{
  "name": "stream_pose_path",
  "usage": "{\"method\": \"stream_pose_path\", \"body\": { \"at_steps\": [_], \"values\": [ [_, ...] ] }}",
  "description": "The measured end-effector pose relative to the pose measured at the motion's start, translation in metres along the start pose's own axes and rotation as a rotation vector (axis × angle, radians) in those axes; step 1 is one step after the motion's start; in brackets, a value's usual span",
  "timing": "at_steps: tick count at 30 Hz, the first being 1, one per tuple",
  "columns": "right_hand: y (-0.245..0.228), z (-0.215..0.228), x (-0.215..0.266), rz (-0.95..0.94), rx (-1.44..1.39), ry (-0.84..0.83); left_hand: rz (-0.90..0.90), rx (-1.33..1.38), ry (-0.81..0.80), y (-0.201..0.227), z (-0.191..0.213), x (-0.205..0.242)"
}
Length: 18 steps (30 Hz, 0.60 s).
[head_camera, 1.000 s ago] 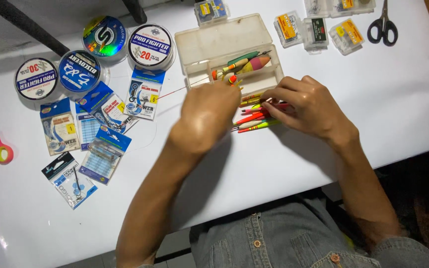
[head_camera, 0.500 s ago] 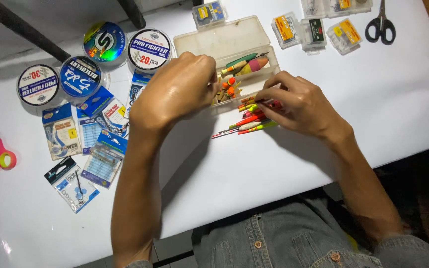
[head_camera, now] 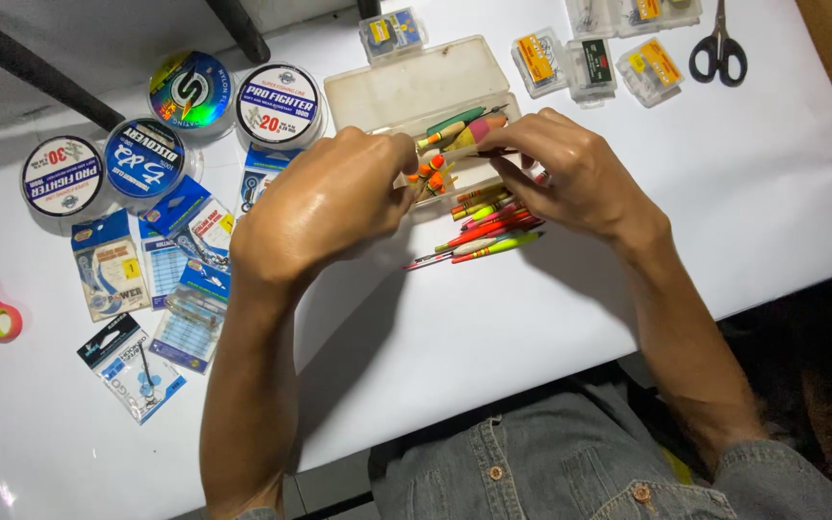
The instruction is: Organizing various fishing floats into a plastic tackle box on a workbench.
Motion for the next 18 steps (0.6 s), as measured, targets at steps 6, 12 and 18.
{"method": "stream_pose_path", "body": {
  "at_steps": [6,12,18],
  "values": [
    [-0.002,0.008,0.005,0.007,0.0,0.064,-0.056,-0.06,0.068,0.002,-0.011,0.001],
    [0.004,0.008,0.037,-0.222,-0.237,0.061,-0.186,-0.032,0.055,0.033,-0.043,-0.025],
    [0.018,0.001,0.061,-0.332,-0.071,0.127,-0.204,-0.066,0.119,0.046,-0.1,-0.04]
  ]
}}
Point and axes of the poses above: each hand's wrist, its own x-axis away from the middle knuckle, its own z-axis out of the back of the hand, y = z × x, the point moved 1 cm from there along -x, towards the middle knuckle, and after that the axes turned 3 degrees about -x, right-handed, at the moved point
